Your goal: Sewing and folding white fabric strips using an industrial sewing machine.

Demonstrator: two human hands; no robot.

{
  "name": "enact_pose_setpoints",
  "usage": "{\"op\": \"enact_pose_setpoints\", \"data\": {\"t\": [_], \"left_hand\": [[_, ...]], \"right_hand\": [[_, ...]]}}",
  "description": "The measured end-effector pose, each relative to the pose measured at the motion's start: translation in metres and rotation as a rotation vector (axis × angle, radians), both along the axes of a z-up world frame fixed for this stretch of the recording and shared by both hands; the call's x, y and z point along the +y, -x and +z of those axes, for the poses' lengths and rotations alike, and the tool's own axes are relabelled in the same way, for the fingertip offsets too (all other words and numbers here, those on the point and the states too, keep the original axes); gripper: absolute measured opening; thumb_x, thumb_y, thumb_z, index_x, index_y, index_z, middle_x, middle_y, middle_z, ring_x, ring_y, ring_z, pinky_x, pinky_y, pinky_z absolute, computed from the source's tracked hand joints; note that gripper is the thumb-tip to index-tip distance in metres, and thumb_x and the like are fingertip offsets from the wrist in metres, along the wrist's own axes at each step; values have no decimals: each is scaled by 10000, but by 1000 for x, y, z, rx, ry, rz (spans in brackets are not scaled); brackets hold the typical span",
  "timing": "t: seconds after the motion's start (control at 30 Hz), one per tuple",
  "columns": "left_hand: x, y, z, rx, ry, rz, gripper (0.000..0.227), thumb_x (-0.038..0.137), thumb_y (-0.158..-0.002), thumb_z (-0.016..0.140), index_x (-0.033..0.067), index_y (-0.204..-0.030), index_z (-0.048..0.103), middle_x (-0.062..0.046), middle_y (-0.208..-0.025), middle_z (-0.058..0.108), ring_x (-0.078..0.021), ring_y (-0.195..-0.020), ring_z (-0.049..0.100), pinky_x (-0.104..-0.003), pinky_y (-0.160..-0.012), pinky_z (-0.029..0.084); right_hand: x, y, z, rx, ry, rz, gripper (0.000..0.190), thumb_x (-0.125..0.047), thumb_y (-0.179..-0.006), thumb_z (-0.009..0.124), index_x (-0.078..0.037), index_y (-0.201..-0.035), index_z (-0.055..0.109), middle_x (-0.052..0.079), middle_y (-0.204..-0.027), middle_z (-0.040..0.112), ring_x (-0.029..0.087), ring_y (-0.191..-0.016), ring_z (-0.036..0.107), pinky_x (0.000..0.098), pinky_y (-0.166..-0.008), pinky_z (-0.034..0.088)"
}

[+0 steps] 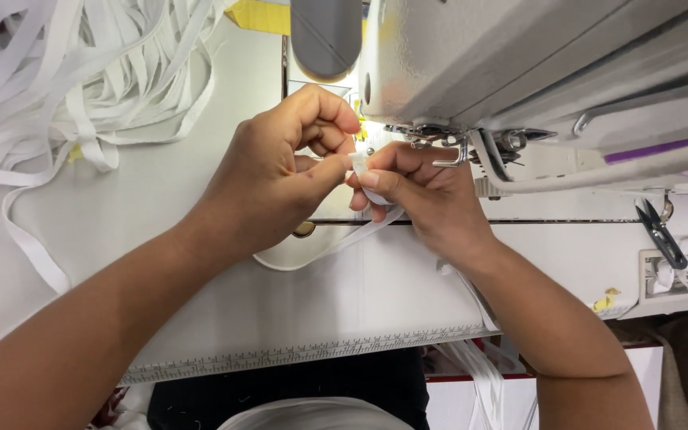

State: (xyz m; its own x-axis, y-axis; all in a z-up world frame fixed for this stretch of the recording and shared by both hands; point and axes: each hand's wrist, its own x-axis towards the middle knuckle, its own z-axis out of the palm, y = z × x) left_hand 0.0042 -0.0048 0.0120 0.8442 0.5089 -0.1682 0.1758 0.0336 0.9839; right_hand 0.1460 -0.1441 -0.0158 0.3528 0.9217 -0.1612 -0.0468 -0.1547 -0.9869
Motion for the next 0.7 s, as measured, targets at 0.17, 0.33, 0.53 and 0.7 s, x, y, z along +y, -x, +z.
{"op": "enact_pose_setpoints", "data": {"t": [0.17,0.33,0.53,0.7], "left_hand": [[1,0,-2,-7,33,6,138,99,-907,577,103,-1043,599,-6,-811,658,-81,-545,531,-252,-252,413],[1,0,-3,-46,27,-4,84,104,-934,595,107,-1019,595,-7,-773,678,-76,-681,632,-225,-415,445],[2,-1,-15,-129,19,4,122,55,-889,561,100,-1001,583,0,-719,663,-85,-705,703,-233,-756,628],[1,1,3,39,96,-28,116,147,-907,634,130,-1021,625,7,-803,628,-57,-495,485,-225,-277,419]], "right_hand": [[0,0,0,28,-2,-22,152,-77,-962,668,1,-834,644,196,-815,716,213,-741,715,242,-555,526],[1,-1,2,24,18,-26,176,-106,-969,653,-2,-827,644,196,-768,706,241,-792,720,250,-559,536],[0,2,4,-19,32,5,179,-98,-991,625,-17,-831,631,169,-754,697,228,-826,743,245,-582,543],[0,0,4,-27,17,19,205,-133,-990,619,26,-870,666,170,-772,695,202,-680,652,264,-580,540]]}}
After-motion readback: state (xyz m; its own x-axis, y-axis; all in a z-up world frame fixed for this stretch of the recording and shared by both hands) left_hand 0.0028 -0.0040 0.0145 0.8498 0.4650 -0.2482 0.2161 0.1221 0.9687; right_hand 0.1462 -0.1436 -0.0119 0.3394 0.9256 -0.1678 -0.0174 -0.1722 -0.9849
